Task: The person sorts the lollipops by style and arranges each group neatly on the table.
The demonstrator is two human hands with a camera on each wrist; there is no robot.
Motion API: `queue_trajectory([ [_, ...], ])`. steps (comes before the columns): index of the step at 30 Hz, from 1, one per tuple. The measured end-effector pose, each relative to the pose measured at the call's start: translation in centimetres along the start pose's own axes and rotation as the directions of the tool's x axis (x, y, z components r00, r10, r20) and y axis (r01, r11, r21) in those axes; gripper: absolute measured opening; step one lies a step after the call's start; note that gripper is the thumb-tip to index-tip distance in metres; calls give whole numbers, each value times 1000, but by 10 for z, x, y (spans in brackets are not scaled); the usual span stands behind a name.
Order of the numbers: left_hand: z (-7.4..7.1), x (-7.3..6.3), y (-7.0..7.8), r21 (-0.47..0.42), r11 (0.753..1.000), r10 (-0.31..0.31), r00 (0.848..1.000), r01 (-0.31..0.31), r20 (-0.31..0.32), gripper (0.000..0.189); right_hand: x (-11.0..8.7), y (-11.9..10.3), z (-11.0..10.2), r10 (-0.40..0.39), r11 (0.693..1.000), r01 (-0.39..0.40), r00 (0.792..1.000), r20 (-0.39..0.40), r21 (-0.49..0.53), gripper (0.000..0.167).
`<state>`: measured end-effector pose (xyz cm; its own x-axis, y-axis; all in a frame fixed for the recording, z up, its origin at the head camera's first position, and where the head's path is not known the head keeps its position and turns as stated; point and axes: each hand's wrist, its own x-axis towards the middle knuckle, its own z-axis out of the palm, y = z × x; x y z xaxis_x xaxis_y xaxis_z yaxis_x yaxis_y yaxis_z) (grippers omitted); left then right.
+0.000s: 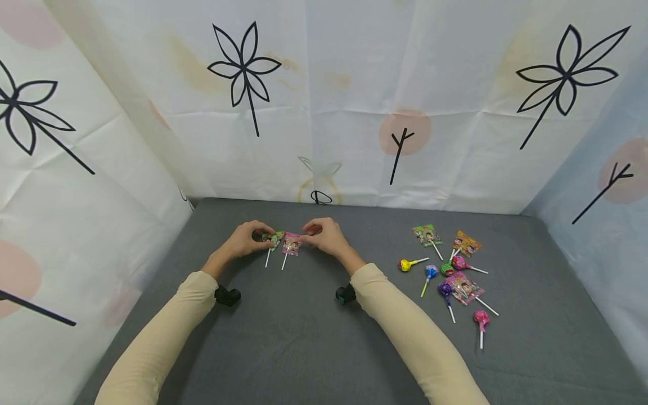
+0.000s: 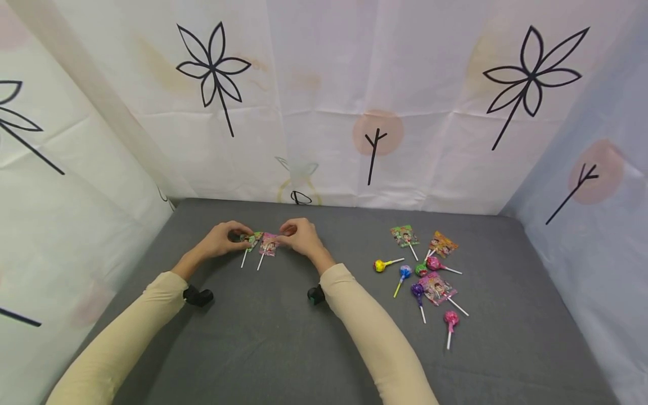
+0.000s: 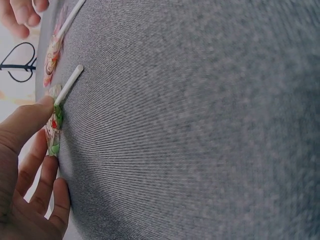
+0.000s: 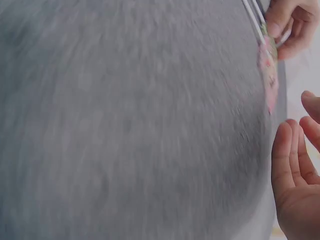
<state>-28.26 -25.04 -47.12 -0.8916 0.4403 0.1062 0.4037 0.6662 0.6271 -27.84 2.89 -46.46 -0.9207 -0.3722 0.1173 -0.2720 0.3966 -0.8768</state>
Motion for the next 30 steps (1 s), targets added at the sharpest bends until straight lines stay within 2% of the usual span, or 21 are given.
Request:
queue_trajectory([
  [3,1,0,-1,6,1000,12,1000,-12,-7,30,-4,3,-12,-35,999,35,999,20,32,22],
  [8,1,0,-4,21,999,31,999,-31,-17,28,-12,4,-30,-53,994,49,997,47,95,23],
  [17,0,1,-1,-2,1000,-7,1000,7,3,29,-34,-4,-62,-68,975,54,996,59,215,21],
  [30,2,0,-2,-9,1000,-17,1000,18,10,29,-94,-1,-110,-29,965,7,996,79,264,22],
])
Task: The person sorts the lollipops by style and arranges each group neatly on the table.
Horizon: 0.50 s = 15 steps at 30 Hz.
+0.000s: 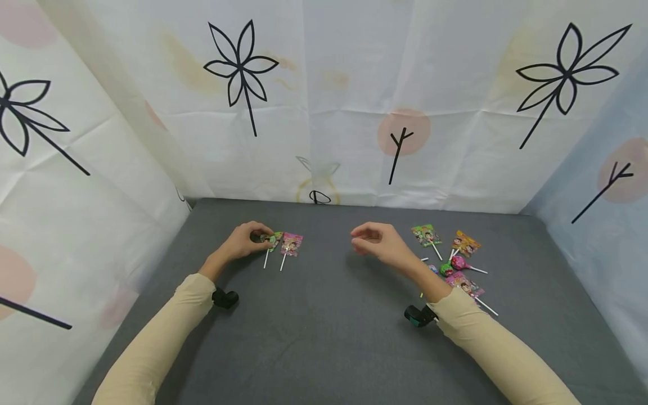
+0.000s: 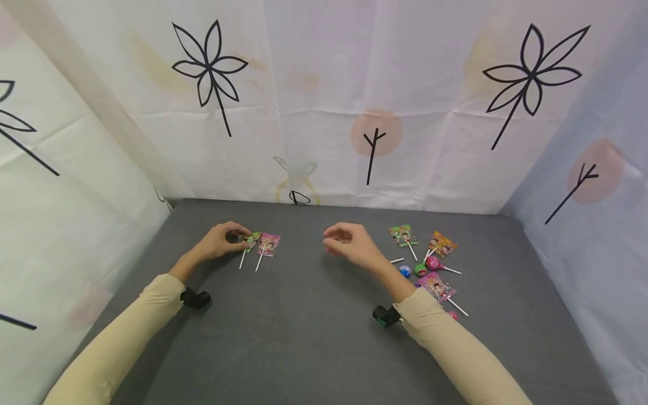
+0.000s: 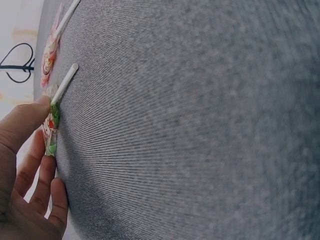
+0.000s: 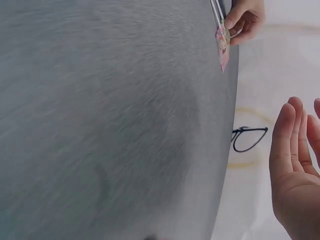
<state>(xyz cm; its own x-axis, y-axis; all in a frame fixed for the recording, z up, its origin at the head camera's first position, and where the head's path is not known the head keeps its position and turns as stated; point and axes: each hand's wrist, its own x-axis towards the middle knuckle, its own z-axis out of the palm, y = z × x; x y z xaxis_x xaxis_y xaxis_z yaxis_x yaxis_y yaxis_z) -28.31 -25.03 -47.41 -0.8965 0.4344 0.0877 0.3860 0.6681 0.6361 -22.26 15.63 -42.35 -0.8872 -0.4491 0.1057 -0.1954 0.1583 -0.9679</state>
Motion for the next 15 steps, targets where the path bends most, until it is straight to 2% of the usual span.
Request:
queue_trajectory([
  [8,1,1,-2,12,1000,22,1000,-22,-4,29,-46,4,-29,-23,1000,22,999,-44,-21,20],
  [15,1,0,-2,4,1000,9,1000,-9,-3,29,-86,12,-57,-23,998,16,993,-120,-57,20],
])
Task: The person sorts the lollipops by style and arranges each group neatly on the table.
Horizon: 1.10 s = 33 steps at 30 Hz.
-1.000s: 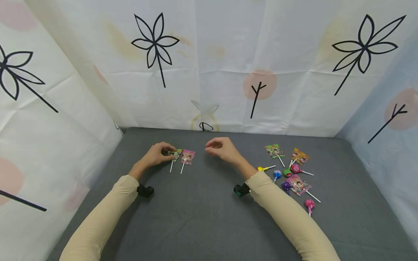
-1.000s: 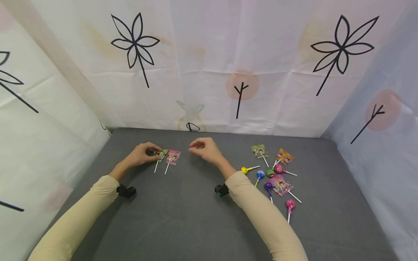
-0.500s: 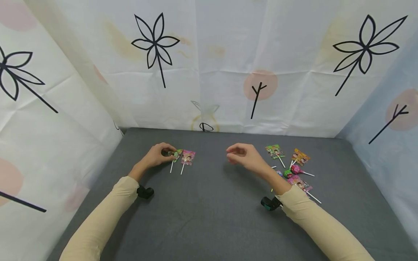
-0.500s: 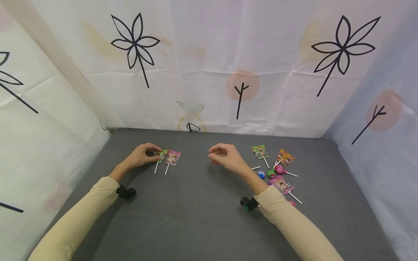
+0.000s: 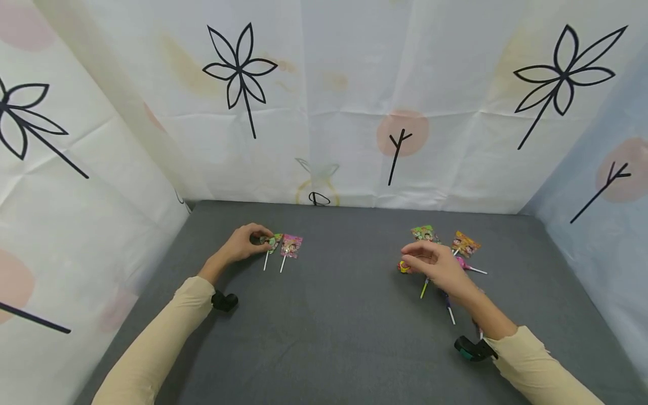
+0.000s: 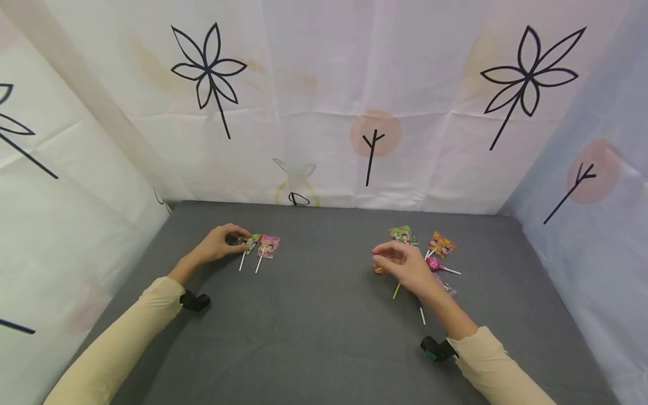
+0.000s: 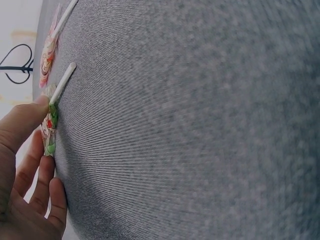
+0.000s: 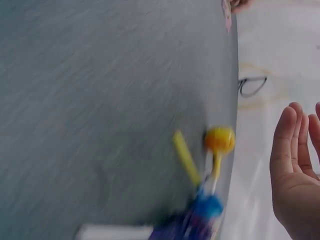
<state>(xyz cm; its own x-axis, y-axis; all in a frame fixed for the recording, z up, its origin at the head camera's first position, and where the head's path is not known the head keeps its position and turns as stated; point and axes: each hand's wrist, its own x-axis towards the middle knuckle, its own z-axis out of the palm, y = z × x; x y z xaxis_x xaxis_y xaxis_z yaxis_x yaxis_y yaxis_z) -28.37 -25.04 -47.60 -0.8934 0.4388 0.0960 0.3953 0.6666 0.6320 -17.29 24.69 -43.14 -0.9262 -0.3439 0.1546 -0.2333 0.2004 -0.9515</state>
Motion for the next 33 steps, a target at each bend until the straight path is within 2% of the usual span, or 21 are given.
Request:
queue_trajectory([
  [4,0,-1,0,-5,1000,-3,1000,3,-4,29,-17,1,-16,13,1000,-13,999,-36,-3,22],
  [15,-1,-1,-2,-6,1000,1,1000,-1,-1,30,-45,5,-60,49,990,-66,990,-134,-128,22],
  [22,-1,-2,-2,-3,1000,0,1000,0,-5,29,-58,16,-75,77,982,-97,989,-128,-161,27],
  [28,-1,-1,-2,-13,1000,7,1000,-7,-4,29,-70,26,-86,137,949,-169,982,-133,-267,34],
  [33,-1,-1,-2,-15,1000,7,1000,-8,-7,29,-72,32,-89,192,902,-232,971,-144,-363,45],
])
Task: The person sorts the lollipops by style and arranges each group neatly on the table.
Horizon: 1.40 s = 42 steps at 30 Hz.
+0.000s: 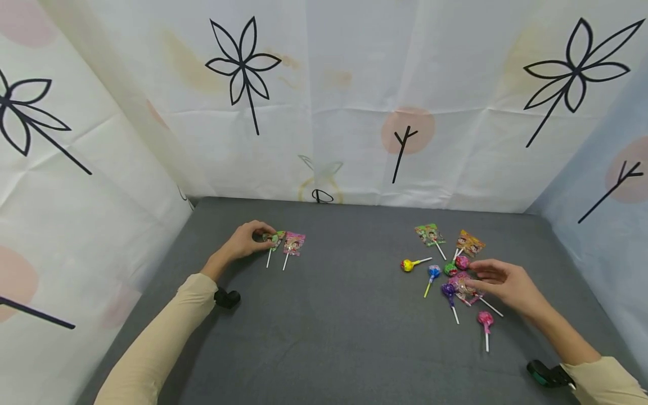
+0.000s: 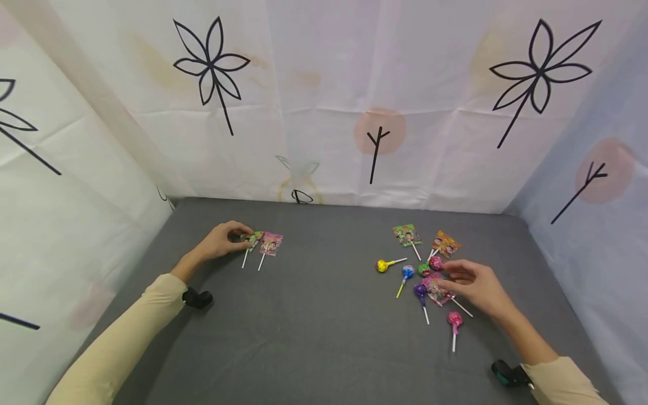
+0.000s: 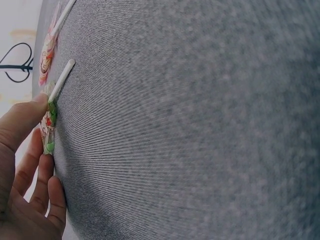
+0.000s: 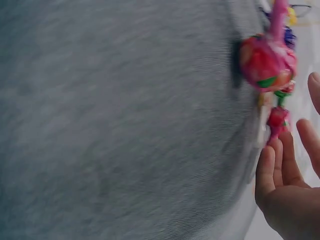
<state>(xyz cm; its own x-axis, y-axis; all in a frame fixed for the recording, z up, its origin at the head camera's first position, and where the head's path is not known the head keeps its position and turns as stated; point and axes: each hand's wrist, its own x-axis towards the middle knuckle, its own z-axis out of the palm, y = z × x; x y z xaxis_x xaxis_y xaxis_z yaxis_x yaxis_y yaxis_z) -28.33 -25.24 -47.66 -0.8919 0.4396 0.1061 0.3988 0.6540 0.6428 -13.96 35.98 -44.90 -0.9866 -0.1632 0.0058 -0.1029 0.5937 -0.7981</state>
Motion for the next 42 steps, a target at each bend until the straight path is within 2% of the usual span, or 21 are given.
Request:
queue_trajectory([
  [4,0,1,0,-9,1000,-6,1000,6,3,29,-1,4,2,13,998,-12,1000,19,-55,51],
  [8,0,1,0,-8,1000,-13,1000,13,3,29,-2,6,4,-8,997,9,1000,19,-81,54],
  [21,-2,-1,1,-8,1000,-17,1000,17,5,30,1,7,12,-4,975,1,1000,-11,-223,59],
  [36,-2,0,2,-11,1000,-10,1000,10,6,30,0,11,10,11,983,-15,1000,-19,-184,52],
  [42,-1,-1,2,-13,1000,-7,1000,7,-3,30,-2,12,10,-35,987,29,999,-35,-160,42],
])
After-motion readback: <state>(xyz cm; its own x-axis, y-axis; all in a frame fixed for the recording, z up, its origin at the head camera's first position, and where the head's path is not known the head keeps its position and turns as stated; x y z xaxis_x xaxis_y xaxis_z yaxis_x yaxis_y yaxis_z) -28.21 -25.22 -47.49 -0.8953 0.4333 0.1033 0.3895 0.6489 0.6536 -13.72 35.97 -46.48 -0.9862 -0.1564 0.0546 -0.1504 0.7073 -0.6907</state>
